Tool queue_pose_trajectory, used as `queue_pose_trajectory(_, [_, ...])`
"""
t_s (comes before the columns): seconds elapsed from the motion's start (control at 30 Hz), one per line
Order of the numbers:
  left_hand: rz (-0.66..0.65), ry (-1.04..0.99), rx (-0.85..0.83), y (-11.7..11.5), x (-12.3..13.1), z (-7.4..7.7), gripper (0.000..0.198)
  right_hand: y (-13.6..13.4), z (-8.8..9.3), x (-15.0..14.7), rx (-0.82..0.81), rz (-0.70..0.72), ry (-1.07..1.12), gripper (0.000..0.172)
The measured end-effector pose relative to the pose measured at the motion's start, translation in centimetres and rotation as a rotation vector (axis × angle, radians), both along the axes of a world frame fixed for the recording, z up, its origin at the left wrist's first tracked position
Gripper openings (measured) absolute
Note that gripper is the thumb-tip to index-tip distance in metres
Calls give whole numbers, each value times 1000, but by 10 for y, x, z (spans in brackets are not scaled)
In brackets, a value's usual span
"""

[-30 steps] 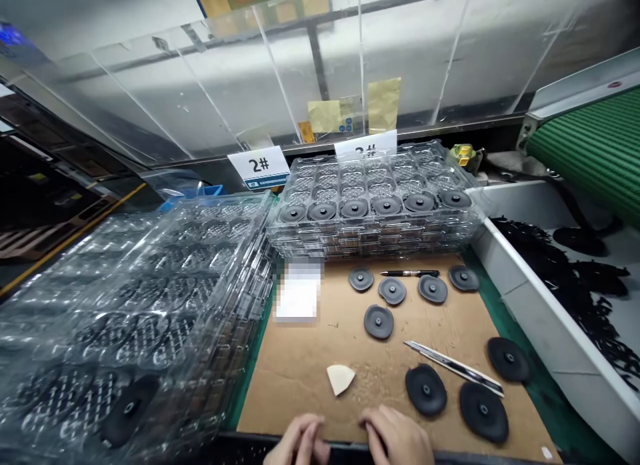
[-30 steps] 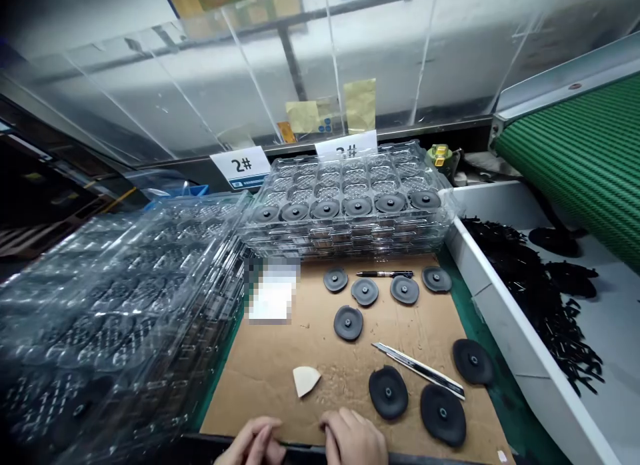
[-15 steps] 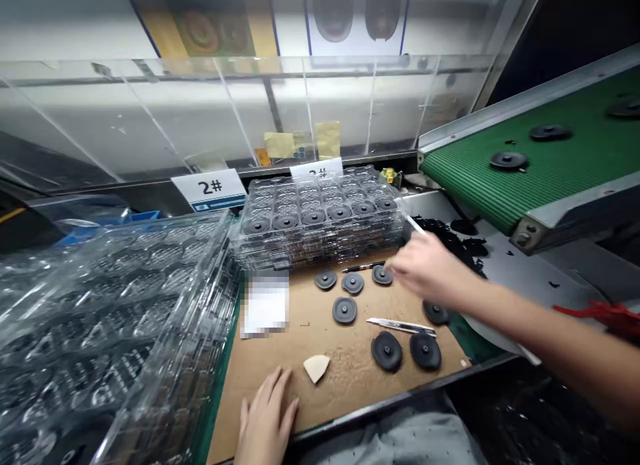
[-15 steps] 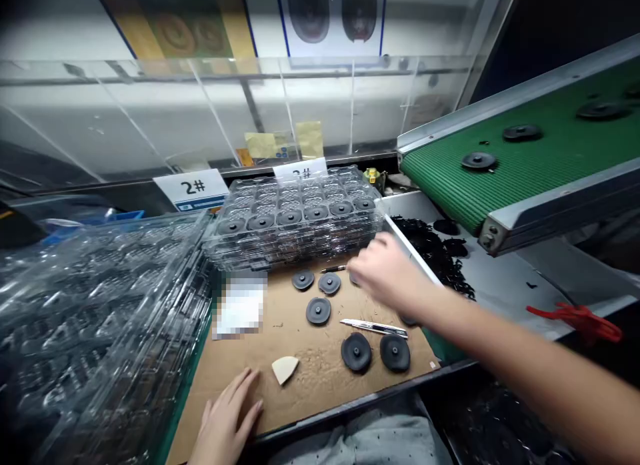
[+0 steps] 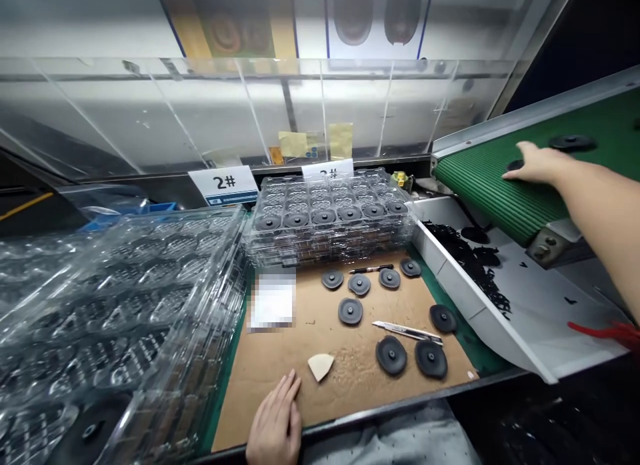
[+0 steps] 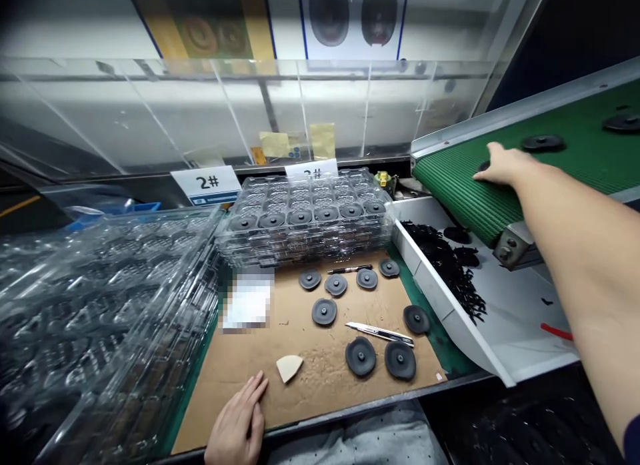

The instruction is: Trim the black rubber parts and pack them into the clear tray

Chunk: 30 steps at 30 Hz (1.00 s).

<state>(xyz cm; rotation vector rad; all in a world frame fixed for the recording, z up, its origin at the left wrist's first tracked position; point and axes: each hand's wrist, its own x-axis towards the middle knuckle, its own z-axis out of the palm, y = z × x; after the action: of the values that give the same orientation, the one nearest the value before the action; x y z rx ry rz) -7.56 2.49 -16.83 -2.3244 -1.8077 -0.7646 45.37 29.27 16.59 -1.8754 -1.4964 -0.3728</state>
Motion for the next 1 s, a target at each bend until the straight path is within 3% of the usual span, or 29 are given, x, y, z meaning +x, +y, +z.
queue_pose_trajectory(0.13, [-15, -121, -21, -1, 1, 2, 40, -16, 7, -42, 70, 105, -267, 73])
queue_pose_trajectory(0.2, [28, -315, -113, 1, 1, 4, 35, -44, 0, -85, 92, 322, -419, 79])
queue_pose_trajectory(0.23, [68, -426, -167, 3, 1, 7, 31, -63, -9, -108, 15, 485, -427, 75])
queue_pose_trajectory(0.3, [156, -610, -265, 8, 5, 16, 25, -109, -39, -152, -237, 802, -363, 64])
queue_pose_trajectory(0.4, [213, -720, -376, 5, 24, 41, 30, -181, -103, -202, -562, 1172, -214, 79])
queue_pose_trajectory(0.43, [193, -780, -438, 0, 34, 52, 32, -203, -125, -214, -596, 1215, -113, 81])
queue_pose_trajectory(0.47, [149, -857, -515, -8, 46, 61, 33, -223, -146, -224, -616, 1242, 7, 81])
queue_pose_trajectory(0.5, [36, -1120, -680, -17, 59, 70, 38, -242, -166, -232, -603, 1229, 149, 83])
queue_pose_trajectory(0.57, [-193, -1559, -895, -36, 82, 83, 67, -274, -198, -246, -563, 1133, 434, 85])
queue_pose_trajectory(0.67, [-246, -1889, -1105, -55, 100, 88, 86, -309, -228, -260, -557, 944, 678, 85])
queue_pose_trajectory(0.77, [-172, -1969, -1166, -60, 97, 84, 81, -322, -237, -271, -583, 864, 678, 84])
queue_pose_trajectory(0.87, [-89, -2010, -1103, -59, 86, 85, 76, -314, -232, -283, -593, 943, 592, 82])
queue_pose_trajectory(1.0, [-3, -2014, -946, -58, 66, 98, 67, -293, -216, -312, -650, 1094, 485, 84])
